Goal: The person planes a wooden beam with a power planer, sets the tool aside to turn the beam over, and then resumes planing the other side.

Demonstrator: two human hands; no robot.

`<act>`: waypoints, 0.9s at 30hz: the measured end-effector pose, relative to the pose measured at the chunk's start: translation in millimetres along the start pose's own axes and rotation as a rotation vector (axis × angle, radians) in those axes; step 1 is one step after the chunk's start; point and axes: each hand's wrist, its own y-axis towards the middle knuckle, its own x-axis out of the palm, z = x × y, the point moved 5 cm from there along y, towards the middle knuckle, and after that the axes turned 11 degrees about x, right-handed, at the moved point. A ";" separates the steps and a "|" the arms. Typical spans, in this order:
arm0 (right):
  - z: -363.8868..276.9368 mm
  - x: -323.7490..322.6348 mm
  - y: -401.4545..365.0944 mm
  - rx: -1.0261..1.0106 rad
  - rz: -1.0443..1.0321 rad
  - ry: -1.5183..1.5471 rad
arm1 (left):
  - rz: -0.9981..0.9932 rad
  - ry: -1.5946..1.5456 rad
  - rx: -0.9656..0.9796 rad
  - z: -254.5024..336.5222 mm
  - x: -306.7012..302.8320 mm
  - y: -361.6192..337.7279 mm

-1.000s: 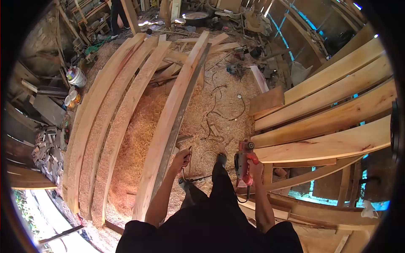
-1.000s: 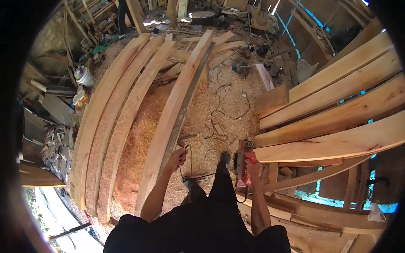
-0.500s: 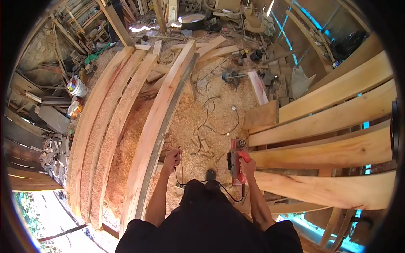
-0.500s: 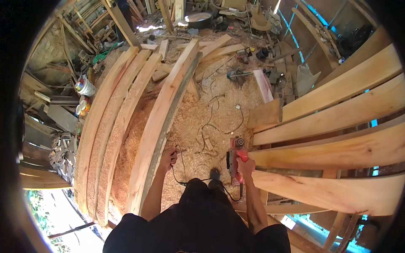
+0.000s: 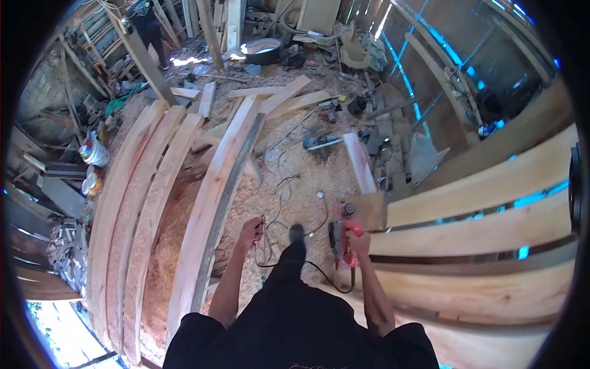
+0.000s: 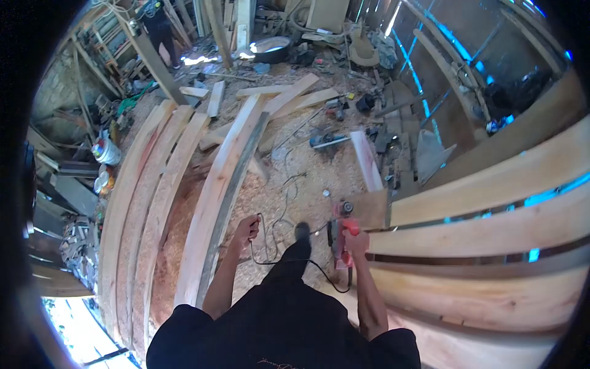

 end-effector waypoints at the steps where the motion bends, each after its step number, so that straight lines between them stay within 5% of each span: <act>1: -12.0 -8.2 16.7 0.000 0.010 -0.016 | 0.034 0.021 0.001 2.5 4.6 20.0; 17: -225.3 29.0 177.6 -0.032 -0.094 0.035 | 0.082 -0.057 0.040 127.2 64.1 222.5; 22: -269.7 55.6 246.1 -0.088 -0.046 -0.206 | 0.116 -0.076 0.097 152.8 65.8 297.3; 27: -350.7 79.6 295.9 -0.043 -0.213 -0.076 | 0.126 -0.074 0.096 198.7 73.7 367.7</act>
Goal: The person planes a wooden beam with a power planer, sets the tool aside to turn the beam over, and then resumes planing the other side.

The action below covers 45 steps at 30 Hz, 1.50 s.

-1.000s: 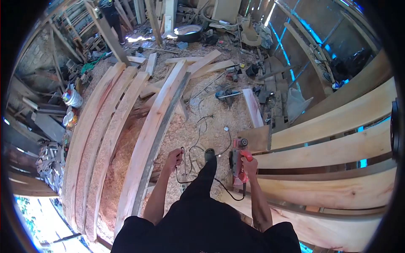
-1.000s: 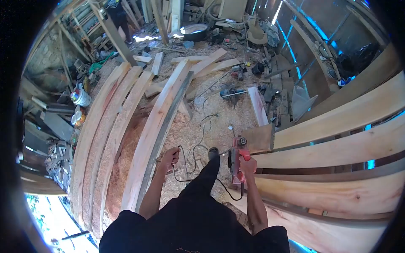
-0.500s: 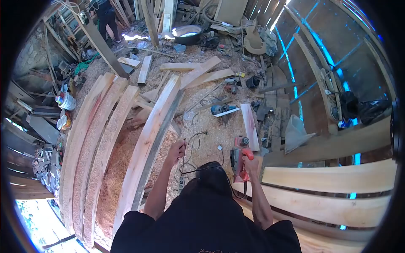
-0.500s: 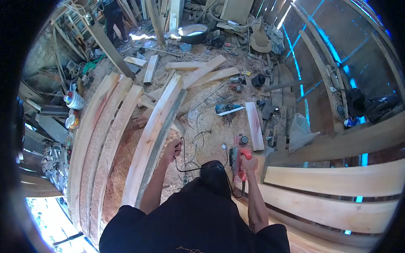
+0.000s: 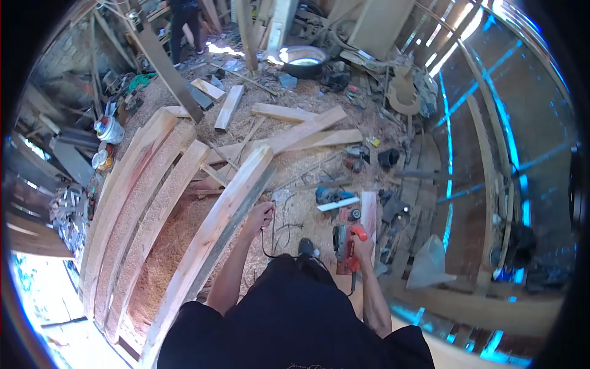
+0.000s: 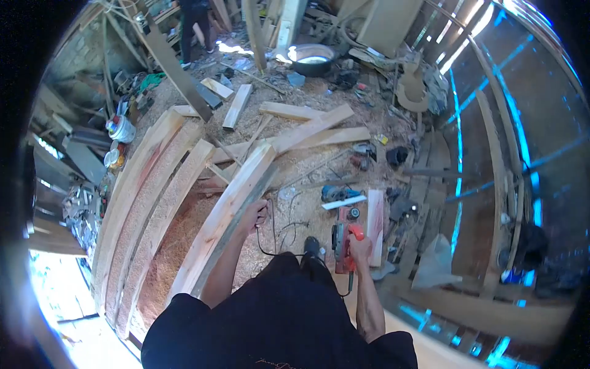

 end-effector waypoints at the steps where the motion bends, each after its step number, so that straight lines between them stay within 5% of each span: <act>1: -12.8 5.5 14.9 -0.023 0.003 -0.031 | -0.002 -0.004 0.046 8.5 3.5 15.9; 7: -89.1 34.2 101.1 -0.183 -0.058 -0.073 | -0.012 0.085 0.228 46.9 19.3 76.3; 12: -182.0 83.8 144.6 -0.093 -0.157 -0.127 | 0.058 0.001 0.207 71.7 10.4 148.5; 17: -274.5 141.9 200.0 -0.230 -0.281 -0.005 | 0.179 0.015 0.144 93.9 -11.7 218.2; 19: -290.6 148.0 205.2 -0.241 -0.325 0.019 | 0.055 0.295 0.405 100.0 -13.2 233.4; 20: -305.4 156.1 211.3 -0.237 -0.291 -0.063 | 0.072 0.288 0.398 96.4 -14.5 237.1; 22: -339.2 182.4 224.4 -0.259 -0.278 -0.129 | 0.175 -0.022 0.082 101.3 -17.9 249.4; 27: -403.3 217.3 247.4 -0.229 -0.383 -0.089 | 0.191 0.179 0.328 119.2 -19.8 295.0; 29: -430.2 237.8 257.4 -0.267 -0.457 -0.092 | 0.200 -0.027 0.128 123.1 -17.5 308.5; 36: -492.4 321.2 353.0 -0.295 -0.684 -0.271 | 0.389 -0.165 0.247 111.0 -42.5 398.8; 39: -533.7 360.4 377.7 -0.349 -0.764 -0.386 | 0.637 -0.086 0.273 132.1 -50.6 427.3; 42: -571.4 384.1 389.8 -0.404 -0.780 -0.476 | 0.616 -0.361 0.119 138.5 -26.7 455.0; 44: -586.6 404.0 411.8 -0.329 -0.859 -0.529 | 0.789 0.439 0.747 143.6 -34.6 474.8; 45: -598.8 412.7 408.5 -0.387 -0.888 -0.566 | 0.821 0.430 0.734 155.8 -33.2 469.0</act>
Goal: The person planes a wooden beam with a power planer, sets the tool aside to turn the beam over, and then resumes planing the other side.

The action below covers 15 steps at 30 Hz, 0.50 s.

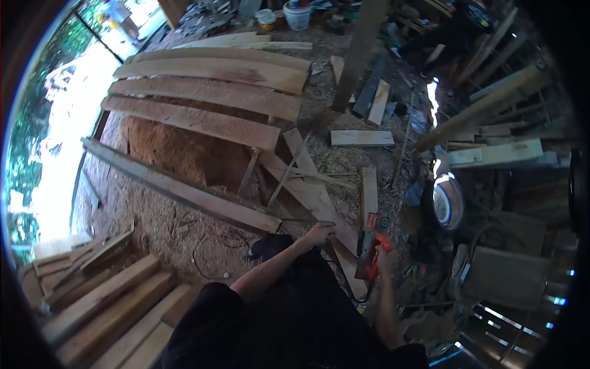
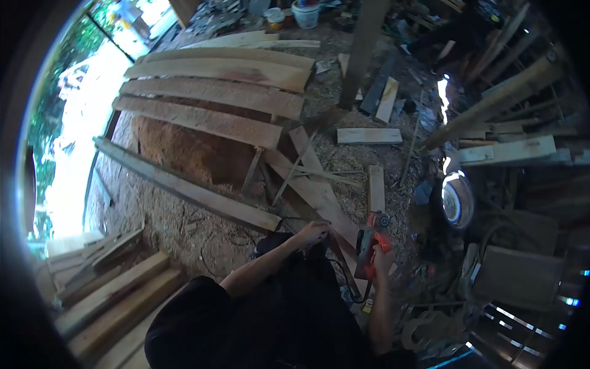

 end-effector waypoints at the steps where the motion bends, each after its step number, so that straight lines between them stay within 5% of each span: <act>1: -5.9 -2.0 5.6 0.000 -0.027 -0.021 | 0.097 -0.221 -0.390 7.2 -10.3 8.7; 2: -13.6 -5.1 12.8 0.008 -0.002 -0.112 | 0.199 -0.455 -0.766 9.3 -11.5 6.5; 3: -26.3 -4.8 22.7 0.006 0.021 -0.200 | 0.237 -0.456 -0.758 -1.2 -12.1 8.6; 5: -44.7 -1.9 36.4 0.001 -0.039 -0.173 | 0.176 0.120 0.018 -4.2 -23.1 25.8; 6: -50.2 0.6 41.1 0.019 -0.067 -0.130 | 0.204 0.133 0.017 4.5 -32.8 31.9; 8: -62.0 11.3 49.4 -0.007 -0.106 -0.177 | 0.415 -0.467 -0.618 6.5 -51.1 31.7; 11: -86.9 39.7 62.9 -0.049 -0.151 -0.232 | 0.584 -0.492 -0.656 17.2 -84.4 31.7; 15: -110.7 80.7 64.3 -0.118 -0.217 -0.321 | 0.623 -0.135 -0.369 -60.0 -121.0 2.3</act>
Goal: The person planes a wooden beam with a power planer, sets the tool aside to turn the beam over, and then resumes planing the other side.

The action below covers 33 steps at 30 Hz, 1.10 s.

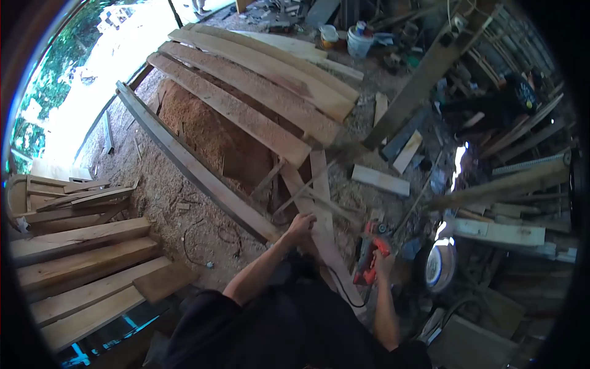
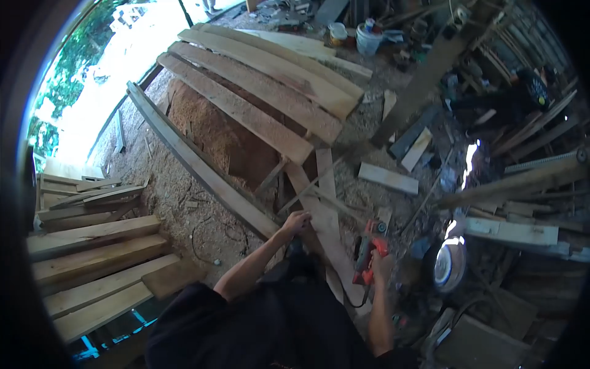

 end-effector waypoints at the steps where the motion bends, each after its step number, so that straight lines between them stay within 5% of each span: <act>1: -15.2 12.8 6.3 -0.022 -0.009 -0.006 | 0.087 -0.227 -0.340 32.3 -5.1 -8.4; 16: -121.8 174.8 84.9 -0.276 -0.244 -0.214 | 0.367 -0.462 -0.310 23.9 -39.1 80.1; 20: -138.2 223.9 125.2 -0.202 -0.298 -0.295 | 0.456 -0.439 -0.270 17.4 -65.7 114.9; 33: -225.8 393.1 224.3 -0.303 -0.173 -0.331 | 0.668 -0.474 -0.443 -41.6 -131.4 203.7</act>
